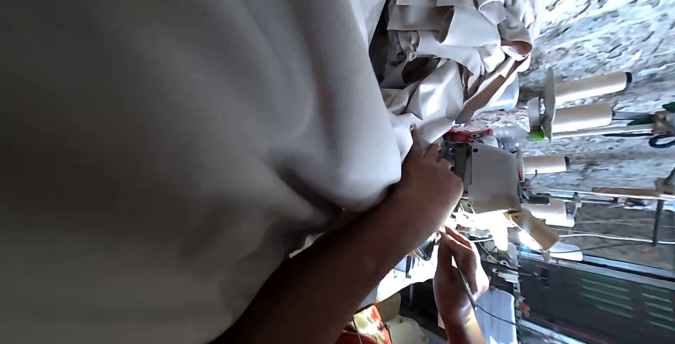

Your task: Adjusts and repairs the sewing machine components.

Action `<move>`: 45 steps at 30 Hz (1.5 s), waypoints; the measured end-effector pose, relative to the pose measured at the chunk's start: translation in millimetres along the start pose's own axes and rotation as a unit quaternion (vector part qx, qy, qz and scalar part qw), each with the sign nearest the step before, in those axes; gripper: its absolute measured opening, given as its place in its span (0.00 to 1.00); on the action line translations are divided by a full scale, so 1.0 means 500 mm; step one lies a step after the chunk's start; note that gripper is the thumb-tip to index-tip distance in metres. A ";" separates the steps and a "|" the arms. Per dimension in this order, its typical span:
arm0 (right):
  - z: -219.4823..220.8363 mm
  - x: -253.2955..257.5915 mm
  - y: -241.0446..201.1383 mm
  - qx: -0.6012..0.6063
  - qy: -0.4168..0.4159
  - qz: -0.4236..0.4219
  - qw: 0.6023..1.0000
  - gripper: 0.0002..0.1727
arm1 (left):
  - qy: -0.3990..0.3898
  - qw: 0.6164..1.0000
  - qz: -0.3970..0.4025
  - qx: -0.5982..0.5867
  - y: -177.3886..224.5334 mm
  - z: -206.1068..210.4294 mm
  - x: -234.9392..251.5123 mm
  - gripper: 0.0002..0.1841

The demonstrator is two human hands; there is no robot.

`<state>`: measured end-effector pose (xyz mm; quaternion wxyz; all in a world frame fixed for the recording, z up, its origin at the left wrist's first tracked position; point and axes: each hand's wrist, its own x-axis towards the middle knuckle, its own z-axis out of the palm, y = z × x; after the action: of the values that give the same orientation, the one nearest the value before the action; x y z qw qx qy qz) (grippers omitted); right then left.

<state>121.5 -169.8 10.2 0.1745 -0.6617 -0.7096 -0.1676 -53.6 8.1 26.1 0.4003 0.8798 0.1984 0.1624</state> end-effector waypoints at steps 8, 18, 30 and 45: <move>0.000 0.000 0.002 0.004 0.000 0.004 1.000 0.09 | 0.019 1.000 -0.007 -0.005 -0.002 0.021 0.026 0.13; -0.004 0.002 0.003 0.017 -0.008 0.009 1.000 0.09 | 0.050 0.999 -0.005 -0.017 -0.008 0.039 0.035 0.12; -0.001 0.005 0.003 -0.002 0.001 0.015 1.000 0.08 | 0.042 0.999 -0.003 -0.004 -0.006 0.036 0.034 0.12; -0.013 0.041 -0.022 0.346 0.117 0.111 0.924 0.10 | 0.035 0.997 -0.006 -0.064 -0.018 0.042 0.041 0.18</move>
<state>109.2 -155.6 25.6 0.4923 -0.6100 -0.6200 0.0325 -28.4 9.5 8.6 0.4498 0.8448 0.2069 0.2031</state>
